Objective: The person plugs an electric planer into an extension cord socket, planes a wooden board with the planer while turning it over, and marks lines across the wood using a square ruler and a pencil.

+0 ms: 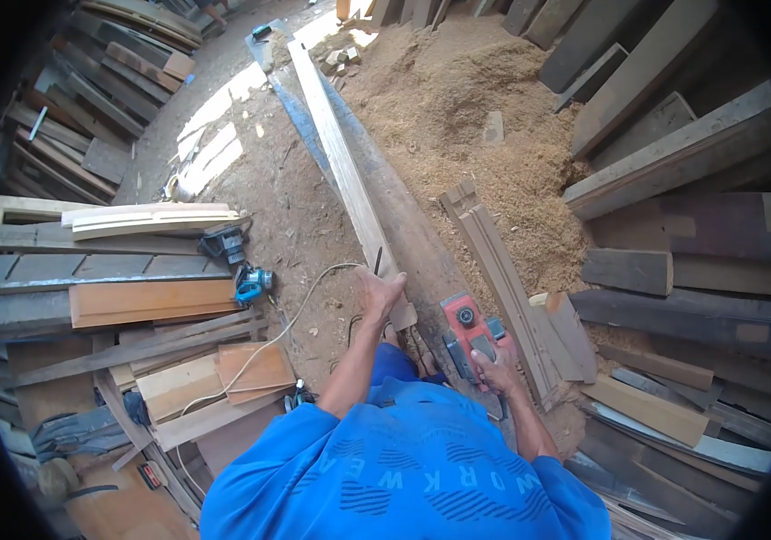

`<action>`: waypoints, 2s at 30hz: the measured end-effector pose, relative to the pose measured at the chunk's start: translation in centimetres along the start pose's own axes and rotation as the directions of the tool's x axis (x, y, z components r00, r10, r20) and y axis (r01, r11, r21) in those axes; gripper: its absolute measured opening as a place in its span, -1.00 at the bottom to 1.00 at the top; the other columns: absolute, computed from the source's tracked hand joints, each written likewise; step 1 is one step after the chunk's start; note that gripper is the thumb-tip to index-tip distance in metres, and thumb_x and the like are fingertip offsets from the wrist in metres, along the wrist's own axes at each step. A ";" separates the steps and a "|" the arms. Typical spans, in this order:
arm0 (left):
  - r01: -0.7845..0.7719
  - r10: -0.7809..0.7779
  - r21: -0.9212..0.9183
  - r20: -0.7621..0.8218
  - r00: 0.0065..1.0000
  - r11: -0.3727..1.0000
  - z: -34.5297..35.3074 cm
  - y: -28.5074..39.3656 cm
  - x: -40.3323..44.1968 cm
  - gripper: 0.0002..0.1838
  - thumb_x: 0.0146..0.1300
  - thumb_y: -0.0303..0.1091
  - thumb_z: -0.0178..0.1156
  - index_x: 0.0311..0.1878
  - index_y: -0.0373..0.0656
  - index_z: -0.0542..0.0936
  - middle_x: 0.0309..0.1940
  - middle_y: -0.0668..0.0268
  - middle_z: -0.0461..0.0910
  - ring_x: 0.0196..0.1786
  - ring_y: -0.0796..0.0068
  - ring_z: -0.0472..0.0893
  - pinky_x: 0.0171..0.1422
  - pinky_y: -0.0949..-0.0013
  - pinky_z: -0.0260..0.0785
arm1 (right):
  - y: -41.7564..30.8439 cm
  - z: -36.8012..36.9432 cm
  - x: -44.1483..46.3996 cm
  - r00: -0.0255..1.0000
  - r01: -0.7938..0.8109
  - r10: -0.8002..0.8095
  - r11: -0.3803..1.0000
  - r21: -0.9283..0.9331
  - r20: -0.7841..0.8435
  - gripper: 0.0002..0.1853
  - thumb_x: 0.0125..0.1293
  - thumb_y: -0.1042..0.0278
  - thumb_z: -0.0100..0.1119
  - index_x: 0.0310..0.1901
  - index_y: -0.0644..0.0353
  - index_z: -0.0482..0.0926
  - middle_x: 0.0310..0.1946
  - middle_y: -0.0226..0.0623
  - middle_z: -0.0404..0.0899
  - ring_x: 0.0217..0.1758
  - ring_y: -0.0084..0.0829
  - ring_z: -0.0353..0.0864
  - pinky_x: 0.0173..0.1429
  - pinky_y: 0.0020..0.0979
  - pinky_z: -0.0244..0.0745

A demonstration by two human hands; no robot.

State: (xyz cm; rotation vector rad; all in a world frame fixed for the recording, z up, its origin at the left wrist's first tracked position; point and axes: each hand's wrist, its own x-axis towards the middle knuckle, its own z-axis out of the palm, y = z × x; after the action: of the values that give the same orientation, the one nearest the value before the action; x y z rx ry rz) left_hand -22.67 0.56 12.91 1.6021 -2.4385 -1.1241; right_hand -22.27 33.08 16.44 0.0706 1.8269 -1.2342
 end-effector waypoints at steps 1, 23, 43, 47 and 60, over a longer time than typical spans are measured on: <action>-0.019 0.019 0.004 -0.033 0.999 1.000 0.5 -0.3 0.2 -0.07 -0.06 0.02 0.55 0.20 -0.45 0.33 0.15 -0.23 0.47 0.27 -0.19 0.50 0.37 -0.03 0.37 | -0.2 0.0 0.0 1.000 -0.006 0.006 1.000 0.008 0.000 -0.52 0.35 -0.03 0.29 -0.03 0.31 0.63 -0.48 -0.41 0.54 -0.50 -0.55 0.52 -0.44 -0.40 0.48; -0.538 0.662 -0.404 0.294 0.690 0.740 -4.0 -1.0 -11.4 -0.81 0.31 -0.49 0.29 -0.02 -0.18 0.71 -0.29 0.09 0.59 -0.18 0.08 0.61 -0.09 0.11 0.46 | -7.8 1.8 -1.8 0.996 0.090 -0.091 0.966 -0.241 0.006 -0.47 0.48 -0.02 0.20 0.25 0.28 0.56 -0.41 -0.35 0.58 -0.38 -0.50 0.57 -0.24 -0.38 0.50; -0.076 0.180 -0.363 0.263 0.948 0.929 -2.5 -5.9 0.3 -0.21 0.38 -0.06 0.35 0.45 -0.43 0.29 0.29 -0.22 0.47 0.36 0.01 0.51 0.45 0.06 0.38 | 7.9 -8.5 -7.9 0.792 -0.427 0.089 0.788 -0.444 -0.604 -0.47 0.47 -0.03 0.10 -0.19 0.44 0.67 -0.24 0.24 0.68 -0.04 0.14 0.69 0.07 -0.05 0.50; -0.157 0.256 -0.414 0.197 0.946 0.897 -1.0 -5.6 3.8 -0.09 0.37 -0.08 0.35 0.56 -0.41 0.14 0.44 -0.34 0.28 0.50 -0.14 0.33 0.59 -0.03 0.19 | 19.5 -7.9 -8.5 0.869 -0.476 0.276 0.692 -0.543 -0.410 -0.37 0.44 -0.10 0.05 -0.02 0.52 0.66 0.06 0.36 0.62 0.29 0.21 0.56 0.38 -0.07 0.40; -0.945 0.701 0.304 0.701 0.133 -0.124 -5.6 3.0 12.5 -0.17 0.01 -0.45 0.39 0.46 -0.08 0.44 0.54 -0.20 0.19 0.64 -0.28 0.07 0.71 -0.25 -0.19 | 36.1 -2.6 -12.8 0.691 -0.632 0.274 0.679 -0.374 -0.669 -0.48 0.34 -0.09 0.14 -0.22 0.32 0.76 -0.08 0.16 0.72 0.12 0.17 0.66 0.25 -0.03 0.54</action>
State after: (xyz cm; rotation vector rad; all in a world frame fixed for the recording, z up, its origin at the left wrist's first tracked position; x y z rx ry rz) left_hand -28.84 -11.94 14.31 -0.7401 -3.2330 -0.0049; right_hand 1.44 58.27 -0.10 0.5997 2.4220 -0.2178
